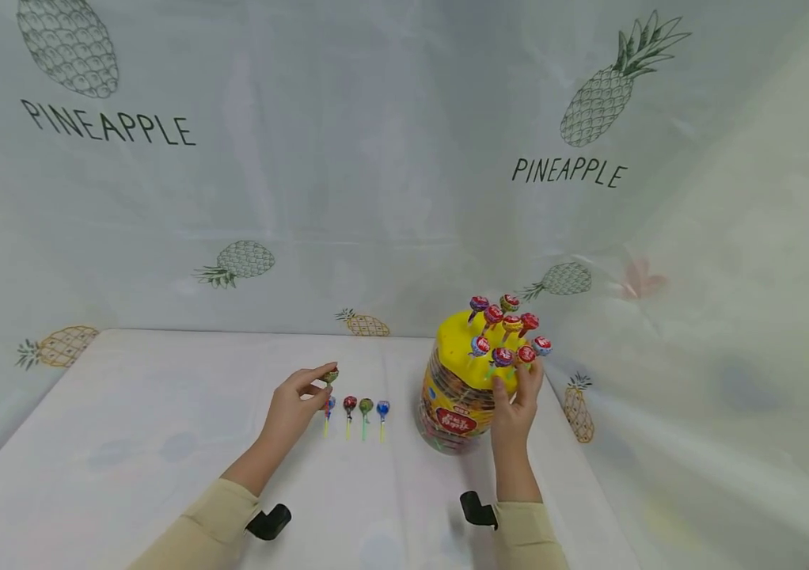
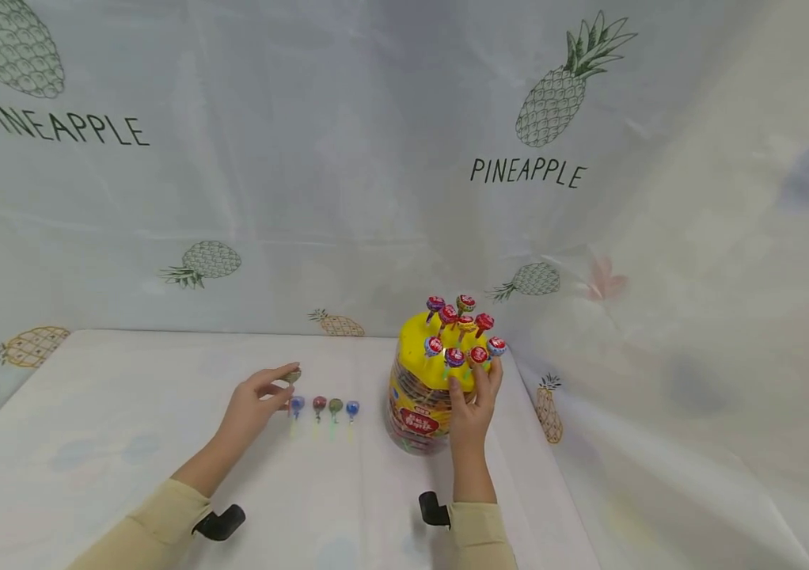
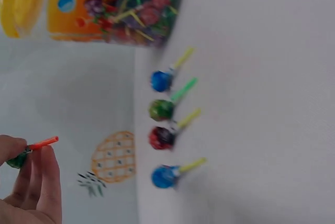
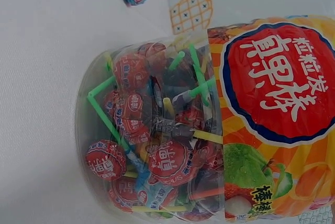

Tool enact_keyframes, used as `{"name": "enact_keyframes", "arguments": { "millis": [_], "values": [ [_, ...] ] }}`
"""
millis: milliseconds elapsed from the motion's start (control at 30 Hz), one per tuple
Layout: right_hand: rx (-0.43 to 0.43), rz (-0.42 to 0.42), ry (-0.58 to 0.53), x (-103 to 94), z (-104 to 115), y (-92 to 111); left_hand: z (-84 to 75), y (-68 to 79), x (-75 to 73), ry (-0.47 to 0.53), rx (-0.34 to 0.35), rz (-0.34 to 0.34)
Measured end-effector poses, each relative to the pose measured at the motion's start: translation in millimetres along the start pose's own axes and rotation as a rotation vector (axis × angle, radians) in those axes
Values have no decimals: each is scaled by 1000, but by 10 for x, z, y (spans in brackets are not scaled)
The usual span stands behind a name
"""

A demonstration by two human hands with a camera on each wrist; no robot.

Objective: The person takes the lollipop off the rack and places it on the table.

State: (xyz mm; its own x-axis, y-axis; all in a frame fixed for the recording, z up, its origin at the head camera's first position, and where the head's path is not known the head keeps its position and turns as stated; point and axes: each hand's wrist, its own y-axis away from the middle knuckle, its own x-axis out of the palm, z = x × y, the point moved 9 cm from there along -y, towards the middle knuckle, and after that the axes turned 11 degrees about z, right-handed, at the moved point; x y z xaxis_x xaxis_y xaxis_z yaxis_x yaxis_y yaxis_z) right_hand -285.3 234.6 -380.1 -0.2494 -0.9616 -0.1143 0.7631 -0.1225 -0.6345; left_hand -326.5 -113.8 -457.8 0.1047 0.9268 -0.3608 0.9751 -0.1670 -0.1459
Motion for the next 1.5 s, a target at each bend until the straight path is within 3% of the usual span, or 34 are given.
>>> {"name": "enact_keyframes", "arguments": {
  "millis": [233, 500, 733, 1067, 1200, 1500],
  "values": [
    [-8, -10, 12, -21, -6, 4, 432, -38, 38, -26, -146, 47],
    [-46, 0, 5, -13, -11, 16, 847, -111, 13, -110, -229, 77],
    [-27, 0, -23, 9, -22, 24, 1145, -170, -24, -210, -259, 152],
    [-20, -8, 6, -23, -143, 26, 1384, -231, -33, -120, -276, 222],
    [-13, -8, 13, 3, -45, 23, 1370, -232, -41, -124, -263, 224],
    [26, -9, 3, 2, -83, 15, 1340, -235, -25, -183, -260, 240]
  ]
}}
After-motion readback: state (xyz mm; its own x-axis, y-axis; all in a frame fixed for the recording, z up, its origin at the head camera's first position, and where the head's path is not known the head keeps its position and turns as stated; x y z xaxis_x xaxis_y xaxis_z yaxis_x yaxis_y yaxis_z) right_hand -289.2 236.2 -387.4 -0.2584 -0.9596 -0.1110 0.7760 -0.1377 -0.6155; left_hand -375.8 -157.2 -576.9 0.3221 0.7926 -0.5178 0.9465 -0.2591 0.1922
